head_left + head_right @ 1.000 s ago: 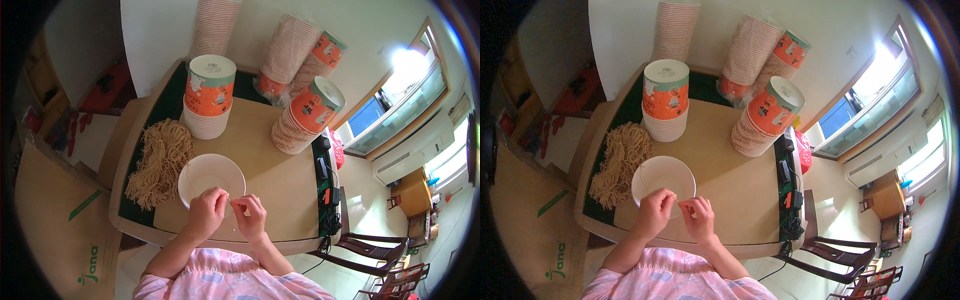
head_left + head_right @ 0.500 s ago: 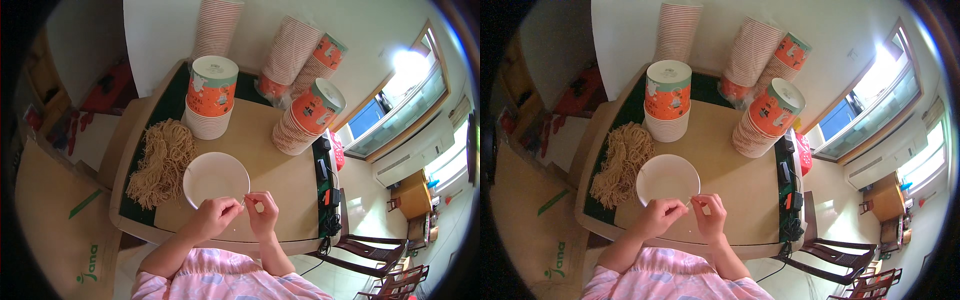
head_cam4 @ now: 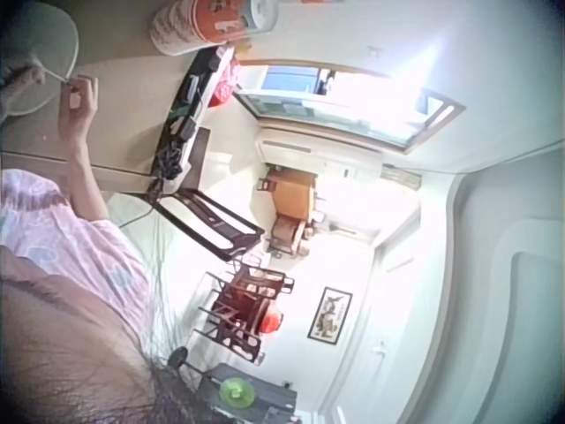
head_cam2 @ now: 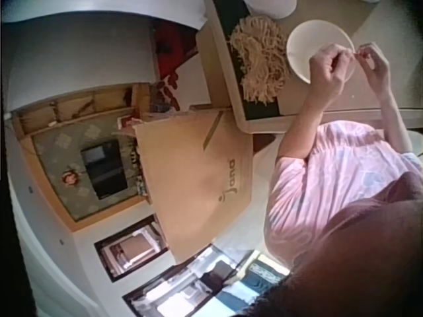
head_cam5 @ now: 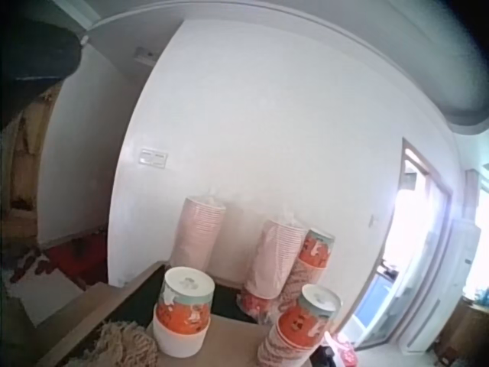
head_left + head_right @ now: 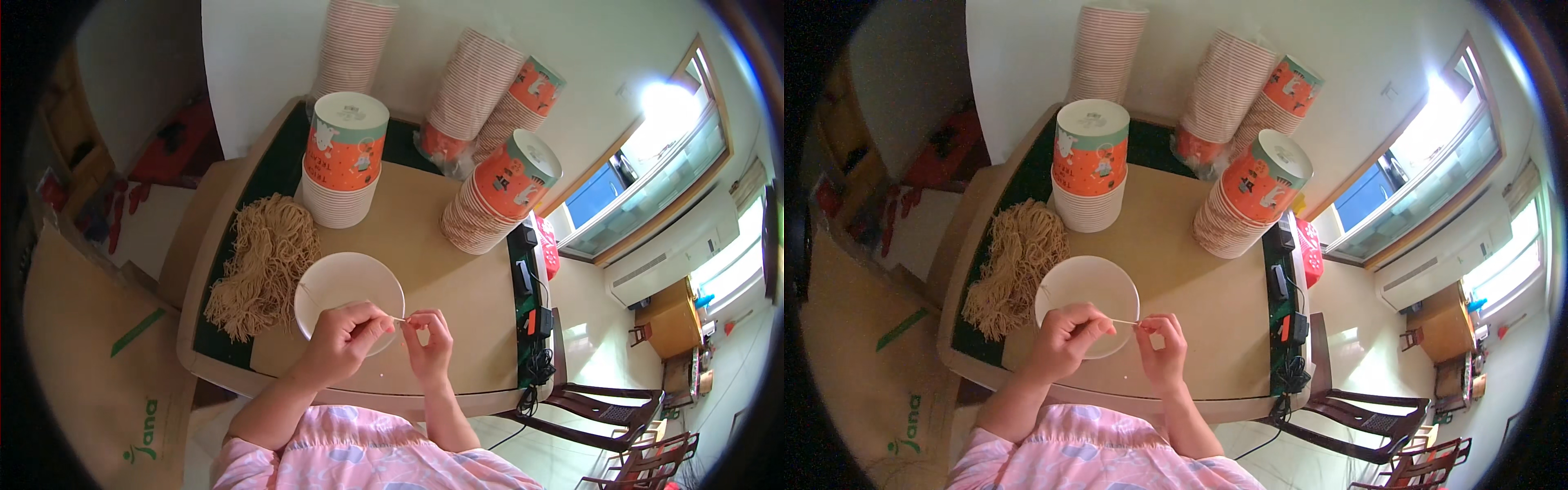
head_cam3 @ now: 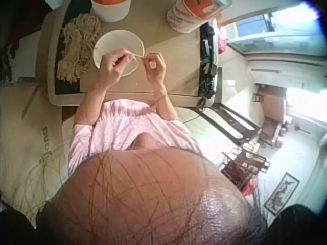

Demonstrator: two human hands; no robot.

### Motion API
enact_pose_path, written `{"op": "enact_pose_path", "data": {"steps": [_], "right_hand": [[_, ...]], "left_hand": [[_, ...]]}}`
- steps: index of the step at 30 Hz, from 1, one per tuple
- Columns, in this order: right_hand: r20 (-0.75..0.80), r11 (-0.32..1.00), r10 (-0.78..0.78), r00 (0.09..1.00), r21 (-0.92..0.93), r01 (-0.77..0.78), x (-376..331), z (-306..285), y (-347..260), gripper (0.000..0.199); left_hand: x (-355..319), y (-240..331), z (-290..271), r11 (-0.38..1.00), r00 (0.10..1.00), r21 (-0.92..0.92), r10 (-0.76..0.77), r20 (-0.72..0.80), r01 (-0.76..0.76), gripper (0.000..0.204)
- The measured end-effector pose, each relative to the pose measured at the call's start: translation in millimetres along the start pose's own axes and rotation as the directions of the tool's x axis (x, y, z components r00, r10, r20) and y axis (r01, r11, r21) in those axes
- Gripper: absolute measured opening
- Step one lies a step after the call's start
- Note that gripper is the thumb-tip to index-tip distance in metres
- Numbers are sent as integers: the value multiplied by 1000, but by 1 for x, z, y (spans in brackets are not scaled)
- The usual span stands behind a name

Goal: The recorder is taking strands of twine and tying them to paper buckets as part of a packaging process.

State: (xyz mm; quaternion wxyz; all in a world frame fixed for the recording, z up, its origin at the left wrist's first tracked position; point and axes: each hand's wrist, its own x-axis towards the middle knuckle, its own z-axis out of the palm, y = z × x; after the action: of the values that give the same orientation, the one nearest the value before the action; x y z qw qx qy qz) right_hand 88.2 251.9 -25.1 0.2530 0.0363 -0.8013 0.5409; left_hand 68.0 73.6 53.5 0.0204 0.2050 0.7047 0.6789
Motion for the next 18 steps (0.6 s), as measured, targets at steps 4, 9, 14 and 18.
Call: {"op": "enact_pose_path", "data": {"steps": [4,9,14,18], "right_hand": [[72,995,-44,996,-82,50,8,-1,-15,18],[76,976,-213,974,-22,215,27,-2,-32,20],[193,958,103,976,244,-149,59,-6,3,8],[382,854,318,868,283,-437,80,0,14,8]], "left_hand": [[2,-1,6,997,995,-33,-65,78,68,13],[5,5,18,995,983,80,48,178,-63,7],[17,-10,-20,965,997,258,18,76,-37,7],[23,-44,-63,966,980,171,-189,-59,197,12]]}}
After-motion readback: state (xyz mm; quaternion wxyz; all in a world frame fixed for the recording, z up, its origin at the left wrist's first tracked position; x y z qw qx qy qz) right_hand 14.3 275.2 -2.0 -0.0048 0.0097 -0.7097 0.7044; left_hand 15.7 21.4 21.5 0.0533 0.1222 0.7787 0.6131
